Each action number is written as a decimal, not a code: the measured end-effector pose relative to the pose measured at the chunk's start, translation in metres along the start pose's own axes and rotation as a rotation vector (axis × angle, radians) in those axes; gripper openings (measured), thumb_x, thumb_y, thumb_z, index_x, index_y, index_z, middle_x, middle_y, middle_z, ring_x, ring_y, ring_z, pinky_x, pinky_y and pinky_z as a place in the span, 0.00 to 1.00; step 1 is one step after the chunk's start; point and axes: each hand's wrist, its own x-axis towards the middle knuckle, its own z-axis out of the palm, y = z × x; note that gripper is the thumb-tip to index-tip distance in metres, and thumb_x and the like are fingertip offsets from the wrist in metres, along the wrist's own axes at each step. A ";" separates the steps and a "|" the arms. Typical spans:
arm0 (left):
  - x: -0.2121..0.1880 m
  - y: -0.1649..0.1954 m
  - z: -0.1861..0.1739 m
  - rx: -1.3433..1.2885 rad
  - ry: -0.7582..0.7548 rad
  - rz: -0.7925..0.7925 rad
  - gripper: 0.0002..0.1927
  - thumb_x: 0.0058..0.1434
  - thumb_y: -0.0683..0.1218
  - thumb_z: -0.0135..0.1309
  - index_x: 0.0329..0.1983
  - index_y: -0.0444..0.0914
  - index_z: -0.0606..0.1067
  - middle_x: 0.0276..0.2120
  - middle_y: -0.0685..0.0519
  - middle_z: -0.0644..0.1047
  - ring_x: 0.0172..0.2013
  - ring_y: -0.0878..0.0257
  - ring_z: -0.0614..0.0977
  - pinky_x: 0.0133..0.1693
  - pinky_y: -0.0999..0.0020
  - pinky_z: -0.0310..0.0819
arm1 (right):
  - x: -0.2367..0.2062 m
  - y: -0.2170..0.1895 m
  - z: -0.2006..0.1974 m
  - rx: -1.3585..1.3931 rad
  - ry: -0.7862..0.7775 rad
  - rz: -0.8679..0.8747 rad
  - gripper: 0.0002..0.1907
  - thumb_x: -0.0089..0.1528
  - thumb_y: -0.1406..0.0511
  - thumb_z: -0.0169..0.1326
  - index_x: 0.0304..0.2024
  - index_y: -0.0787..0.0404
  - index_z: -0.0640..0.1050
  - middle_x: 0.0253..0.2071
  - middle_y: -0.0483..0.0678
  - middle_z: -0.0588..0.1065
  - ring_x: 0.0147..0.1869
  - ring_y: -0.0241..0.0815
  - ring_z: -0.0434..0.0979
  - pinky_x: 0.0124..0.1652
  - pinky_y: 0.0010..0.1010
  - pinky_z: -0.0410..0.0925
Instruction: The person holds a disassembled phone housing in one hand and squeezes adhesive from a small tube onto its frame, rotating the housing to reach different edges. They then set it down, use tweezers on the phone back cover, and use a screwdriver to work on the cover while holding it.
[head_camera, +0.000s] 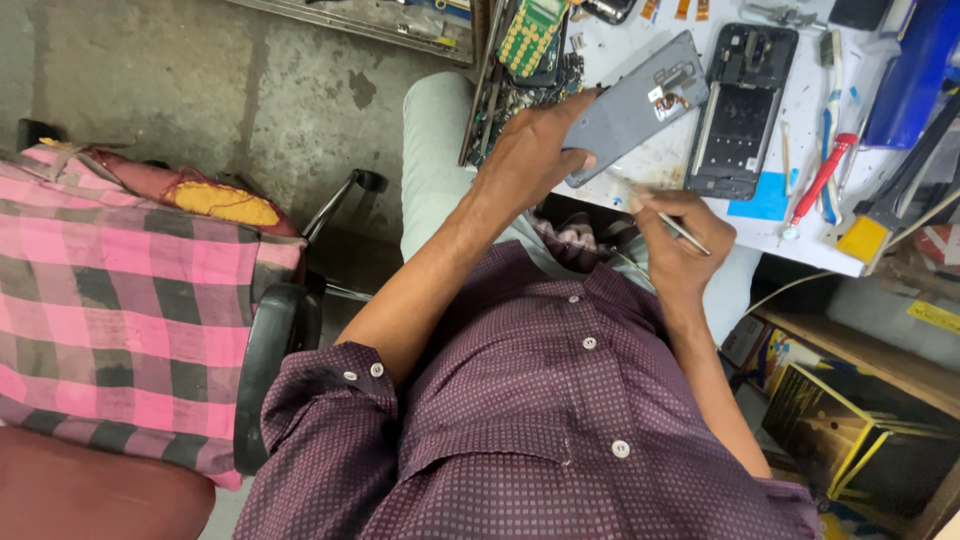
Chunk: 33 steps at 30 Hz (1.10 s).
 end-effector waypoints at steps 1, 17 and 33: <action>-0.001 0.001 0.000 0.001 0.007 0.033 0.34 0.53 0.40 0.67 0.62 0.29 0.70 0.54 0.34 0.78 0.53 0.42 0.81 0.55 0.57 0.75 | -0.001 0.000 -0.001 -0.026 0.023 0.053 0.03 0.65 0.75 0.63 0.40 0.69 0.81 0.43 0.53 0.83 0.41 0.35 0.80 0.44 0.23 0.71; -0.001 0.001 0.001 -0.003 -0.017 -0.010 0.33 0.54 0.40 0.67 0.63 0.30 0.69 0.47 0.35 0.80 0.48 0.43 0.84 0.49 0.57 0.78 | 0.000 0.007 -0.003 -0.041 -0.009 -0.115 0.04 0.65 0.75 0.65 0.40 0.71 0.81 0.43 0.56 0.82 0.46 0.41 0.82 0.49 0.27 0.73; -0.003 0.030 -0.028 -0.313 -0.017 -0.304 0.17 0.66 0.44 0.60 0.51 0.30 0.69 0.26 0.50 0.78 0.22 0.69 0.81 0.23 0.72 0.75 | 0.023 0.012 -0.075 0.542 0.246 0.022 0.12 0.79 0.66 0.58 0.56 0.65 0.68 0.46 0.56 0.79 0.42 0.45 0.83 0.40 0.31 0.75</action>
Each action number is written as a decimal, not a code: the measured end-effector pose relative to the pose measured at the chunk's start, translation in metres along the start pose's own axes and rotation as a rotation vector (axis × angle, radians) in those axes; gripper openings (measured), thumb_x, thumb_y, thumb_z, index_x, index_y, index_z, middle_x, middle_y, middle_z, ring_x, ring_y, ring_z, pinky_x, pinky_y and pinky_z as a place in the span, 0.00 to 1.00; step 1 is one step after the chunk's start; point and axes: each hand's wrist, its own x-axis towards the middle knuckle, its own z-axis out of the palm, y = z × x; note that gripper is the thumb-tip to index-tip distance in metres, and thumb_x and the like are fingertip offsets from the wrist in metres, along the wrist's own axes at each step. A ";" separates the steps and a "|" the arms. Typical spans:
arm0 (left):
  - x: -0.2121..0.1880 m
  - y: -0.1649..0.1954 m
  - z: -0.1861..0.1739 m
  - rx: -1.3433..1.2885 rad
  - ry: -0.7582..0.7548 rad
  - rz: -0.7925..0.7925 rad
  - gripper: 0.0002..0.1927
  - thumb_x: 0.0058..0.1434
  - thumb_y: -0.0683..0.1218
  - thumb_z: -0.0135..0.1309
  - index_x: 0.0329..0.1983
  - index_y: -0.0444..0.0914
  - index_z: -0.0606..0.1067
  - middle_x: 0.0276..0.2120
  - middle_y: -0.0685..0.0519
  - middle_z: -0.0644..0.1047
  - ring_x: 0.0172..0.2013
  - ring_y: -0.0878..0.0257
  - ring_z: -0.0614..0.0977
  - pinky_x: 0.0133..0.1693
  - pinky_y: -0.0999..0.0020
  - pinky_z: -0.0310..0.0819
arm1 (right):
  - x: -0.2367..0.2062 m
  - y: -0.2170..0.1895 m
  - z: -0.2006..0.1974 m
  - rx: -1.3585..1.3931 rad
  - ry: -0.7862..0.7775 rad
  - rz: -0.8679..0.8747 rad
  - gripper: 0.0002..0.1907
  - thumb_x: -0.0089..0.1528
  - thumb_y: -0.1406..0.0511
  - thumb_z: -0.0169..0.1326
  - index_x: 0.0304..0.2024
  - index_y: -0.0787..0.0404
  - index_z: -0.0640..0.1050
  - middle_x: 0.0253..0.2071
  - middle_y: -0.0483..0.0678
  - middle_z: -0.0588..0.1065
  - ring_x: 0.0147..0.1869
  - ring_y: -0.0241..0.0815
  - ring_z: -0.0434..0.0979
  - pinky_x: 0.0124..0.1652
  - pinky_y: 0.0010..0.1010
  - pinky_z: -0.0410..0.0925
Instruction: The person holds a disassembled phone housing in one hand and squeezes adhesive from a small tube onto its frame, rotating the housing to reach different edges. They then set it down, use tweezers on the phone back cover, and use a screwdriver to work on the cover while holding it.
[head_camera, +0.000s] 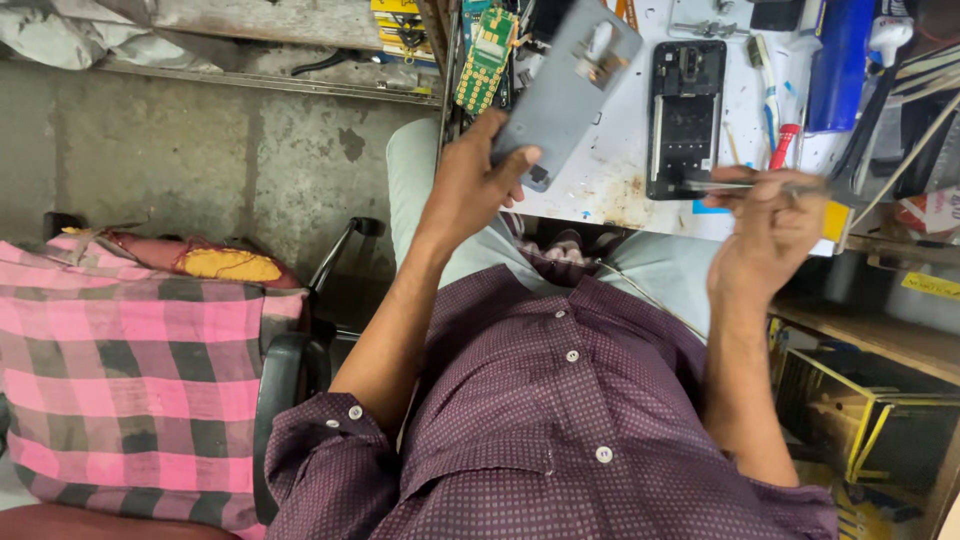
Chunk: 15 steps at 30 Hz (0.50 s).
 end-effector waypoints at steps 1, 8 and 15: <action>-0.001 -0.002 -0.002 -0.025 0.021 -0.004 0.17 0.66 0.43 0.59 0.51 0.29 0.68 0.27 0.50 0.78 0.22 0.69 0.81 0.23 0.73 0.75 | 0.004 -0.005 -0.002 -0.045 0.000 -0.010 0.12 0.82 0.66 0.56 0.57 0.64 0.67 0.41 0.53 0.78 0.42 0.44 0.83 0.39 0.30 0.75; -0.003 -0.010 0.004 -0.328 -0.051 -0.045 0.17 0.66 0.42 0.58 0.53 0.30 0.68 0.35 0.51 0.80 0.27 0.68 0.81 0.26 0.75 0.74 | 0.045 -0.031 -0.016 -1.289 -0.118 -0.169 0.07 0.75 0.66 0.60 0.52 0.63 0.77 0.27 0.54 0.74 0.28 0.52 0.76 0.32 0.40 0.66; -0.010 -0.010 0.017 -0.317 -0.062 -0.082 0.17 0.66 0.42 0.59 0.53 0.30 0.68 0.38 0.49 0.80 0.29 0.67 0.82 0.27 0.74 0.74 | 0.070 -0.017 -0.009 -1.466 -0.071 -0.299 0.11 0.66 0.67 0.62 0.50 0.62 0.79 0.25 0.55 0.76 0.28 0.58 0.78 0.32 0.47 0.67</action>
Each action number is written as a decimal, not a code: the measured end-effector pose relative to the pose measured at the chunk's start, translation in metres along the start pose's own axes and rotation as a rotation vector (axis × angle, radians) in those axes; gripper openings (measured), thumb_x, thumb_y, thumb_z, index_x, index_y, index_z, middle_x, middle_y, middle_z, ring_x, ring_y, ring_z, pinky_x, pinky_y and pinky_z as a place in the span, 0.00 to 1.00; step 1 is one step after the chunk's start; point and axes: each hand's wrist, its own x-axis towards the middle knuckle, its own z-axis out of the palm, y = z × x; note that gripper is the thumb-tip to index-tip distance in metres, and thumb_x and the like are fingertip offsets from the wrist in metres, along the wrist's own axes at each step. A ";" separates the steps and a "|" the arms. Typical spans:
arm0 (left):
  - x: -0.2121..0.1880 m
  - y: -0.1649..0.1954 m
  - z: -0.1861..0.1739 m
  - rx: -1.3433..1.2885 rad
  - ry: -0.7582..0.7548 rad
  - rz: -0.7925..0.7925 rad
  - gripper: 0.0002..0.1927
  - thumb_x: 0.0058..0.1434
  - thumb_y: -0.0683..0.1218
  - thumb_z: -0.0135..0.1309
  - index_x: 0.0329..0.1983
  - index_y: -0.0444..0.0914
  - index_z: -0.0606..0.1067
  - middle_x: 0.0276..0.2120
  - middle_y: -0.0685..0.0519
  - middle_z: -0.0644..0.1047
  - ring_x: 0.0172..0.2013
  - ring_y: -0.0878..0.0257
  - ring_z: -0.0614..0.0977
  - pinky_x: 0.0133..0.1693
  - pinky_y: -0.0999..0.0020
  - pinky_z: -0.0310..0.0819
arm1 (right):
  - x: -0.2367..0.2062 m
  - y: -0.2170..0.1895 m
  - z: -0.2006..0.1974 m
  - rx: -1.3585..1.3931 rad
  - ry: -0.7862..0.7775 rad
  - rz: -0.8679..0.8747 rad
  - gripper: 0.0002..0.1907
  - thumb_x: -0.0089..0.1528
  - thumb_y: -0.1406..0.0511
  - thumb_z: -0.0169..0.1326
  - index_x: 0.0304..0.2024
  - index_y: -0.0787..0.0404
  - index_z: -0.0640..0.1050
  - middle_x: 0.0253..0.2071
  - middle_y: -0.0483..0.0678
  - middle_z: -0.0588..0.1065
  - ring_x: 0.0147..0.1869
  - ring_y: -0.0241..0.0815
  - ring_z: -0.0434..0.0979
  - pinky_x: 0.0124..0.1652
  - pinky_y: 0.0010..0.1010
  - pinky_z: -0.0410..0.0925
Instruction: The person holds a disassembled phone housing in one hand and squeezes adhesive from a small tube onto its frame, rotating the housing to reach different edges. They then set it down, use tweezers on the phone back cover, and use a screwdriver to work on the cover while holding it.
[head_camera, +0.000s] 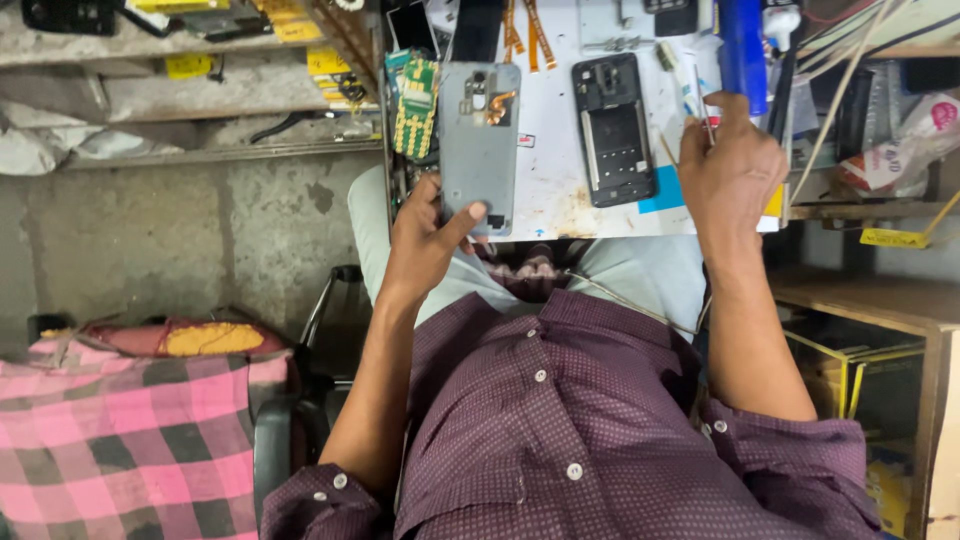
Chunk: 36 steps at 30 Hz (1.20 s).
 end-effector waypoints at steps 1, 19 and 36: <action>0.000 -0.001 0.000 -0.002 -0.003 0.003 0.17 0.66 0.42 0.59 0.53 0.29 0.68 0.38 0.49 0.81 0.29 0.66 0.82 0.28 0.75 0.74 | 0.001 -0.001 0.000 0.005 0.002 0.010 0.11 0.65 0.67 0.62 0.50 0.62 0.79 0.26 0.55 0.76 0.28 0.58 0.78 0.32 0.47 0.67; 0.003 -0.032 0.022 -0.230 -0.179 0.093 0.30 0.67 0.35 0.57 0.71 0.32 0.62 0.56 0.47 0.78 0.53 0.62 0.80 0.51 0.71 0.79 | 0.049 0.036 0.014 -0.091 0.050 -0.091 0.27 0.59 0.73 0.61 0.61 0.71 0.72 0.46 0.65 0.77 0.49 0.66 0.74 0.48 0.54 0.65; 0.017 -0.027 0.024 -0.181 -0.061 -0.003 0.28 0.65 0.40 0.55 0.66 0.32 0.61 0.50 0.48 0.77 0.45 0.62 0.82 0.35 0.66 0.85 | -0.024 0.059 -0.041 1.445 -0.154 0.511 0.22 0.77 0.60 0.49 0.68 0.69 0.72 0.41 0.53 0.78 0.33 0.39 0.76 0.36 0.28 0.68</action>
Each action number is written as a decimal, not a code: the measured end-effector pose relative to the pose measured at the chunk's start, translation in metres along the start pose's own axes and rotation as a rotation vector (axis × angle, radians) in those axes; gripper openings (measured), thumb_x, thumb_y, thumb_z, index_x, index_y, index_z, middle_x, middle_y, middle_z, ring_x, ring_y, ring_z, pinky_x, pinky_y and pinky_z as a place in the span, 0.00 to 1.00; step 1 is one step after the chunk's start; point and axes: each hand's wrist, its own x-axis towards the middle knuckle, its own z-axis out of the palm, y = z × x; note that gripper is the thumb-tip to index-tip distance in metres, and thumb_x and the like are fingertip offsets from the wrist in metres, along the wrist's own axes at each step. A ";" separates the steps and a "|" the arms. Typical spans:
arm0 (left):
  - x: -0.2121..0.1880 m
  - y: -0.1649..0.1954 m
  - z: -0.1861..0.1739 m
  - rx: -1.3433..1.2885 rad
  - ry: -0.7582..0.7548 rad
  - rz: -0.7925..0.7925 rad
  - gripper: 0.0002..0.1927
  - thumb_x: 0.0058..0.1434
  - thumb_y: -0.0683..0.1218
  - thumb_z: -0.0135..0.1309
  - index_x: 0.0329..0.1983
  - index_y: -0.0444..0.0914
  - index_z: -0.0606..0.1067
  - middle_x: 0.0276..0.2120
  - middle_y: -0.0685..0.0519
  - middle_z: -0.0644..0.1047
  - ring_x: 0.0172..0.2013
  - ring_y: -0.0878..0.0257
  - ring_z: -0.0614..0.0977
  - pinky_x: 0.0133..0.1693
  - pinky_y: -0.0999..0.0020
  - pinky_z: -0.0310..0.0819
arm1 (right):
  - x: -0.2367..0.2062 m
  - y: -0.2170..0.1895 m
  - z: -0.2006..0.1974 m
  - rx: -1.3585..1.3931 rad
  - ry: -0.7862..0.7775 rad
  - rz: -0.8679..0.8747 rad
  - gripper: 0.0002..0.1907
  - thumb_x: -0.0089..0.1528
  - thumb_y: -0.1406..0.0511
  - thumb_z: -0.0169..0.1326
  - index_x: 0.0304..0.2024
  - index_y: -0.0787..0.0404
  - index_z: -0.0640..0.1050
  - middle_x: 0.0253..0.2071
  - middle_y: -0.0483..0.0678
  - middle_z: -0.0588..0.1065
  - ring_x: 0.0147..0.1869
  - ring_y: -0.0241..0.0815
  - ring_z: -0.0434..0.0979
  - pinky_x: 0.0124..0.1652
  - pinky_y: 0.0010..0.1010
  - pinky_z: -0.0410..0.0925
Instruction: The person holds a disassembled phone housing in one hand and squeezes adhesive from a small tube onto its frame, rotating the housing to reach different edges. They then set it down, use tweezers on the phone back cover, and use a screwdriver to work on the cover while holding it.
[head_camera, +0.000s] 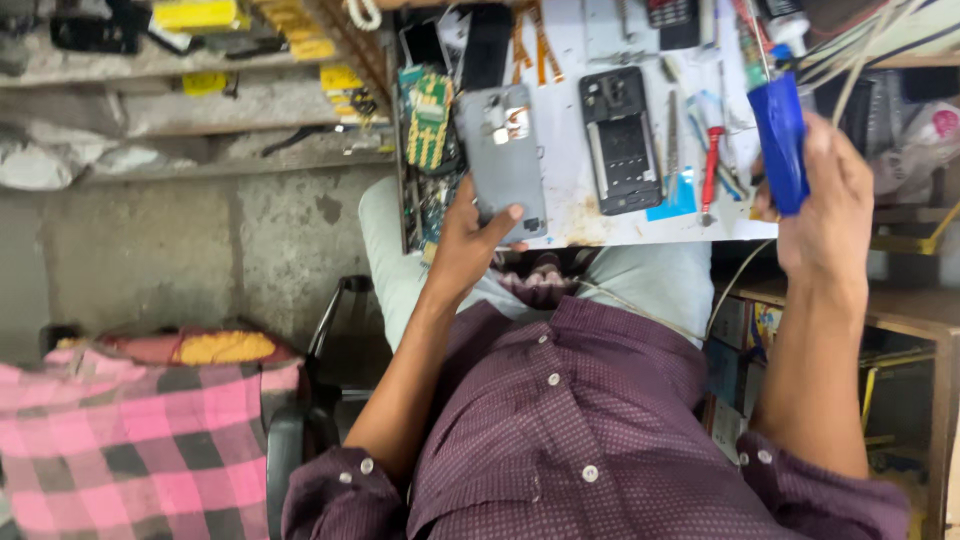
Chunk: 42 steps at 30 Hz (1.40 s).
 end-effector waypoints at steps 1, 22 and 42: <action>0.002 -0.001 -0.003 0.023 0.020 -0.009 0.28 0.64 0.40 0.55 0.66 0.32 0.61 0.50 0.49 0.77 0.44 0.62 0.82 0.35 0.65 0.85 | -0.011 0.005 0.003 0.102 -0.039 0.035 0.25 0.78 0.57 0.51 0.69 0.68 0.71 0.42 0.54 0.78 0.35 0.40 0.77 0.38 0.29 0.69; -0.020 -0.035 0.003 0.526 0.334 0.221 0.19 0.60 0.38 0.64 0.52 0.29 0.73 0.42 0.44 0.84 0.43 0.63 0.87 0.44 0.70 0.80 | -0.155 0.082 0.092 -0.883 -0.238 0.346 0.21 0.67 0.56 0.50 0.55 0.63 0.75 0.28 0.50 0.77 0.30 0.38 0.77 0.33 0.31 0.69; -0.026 -0.044 -0.002 0.311 0.233 0.260 0.15 0.65 0.38 0.60 0.54 0.29 0.77 0.39 0.48 0.85 0.37 0.69 0.84 0.36 0.74 0.80 | -0.164 0.080 0.071 0.084 -0.340 0.552 0.22 0.66 0.60 0.54 0.59 0.59 0.67 0.36 0.50 0.75 0.36 0.36 0.76 0.37 0.27 0.72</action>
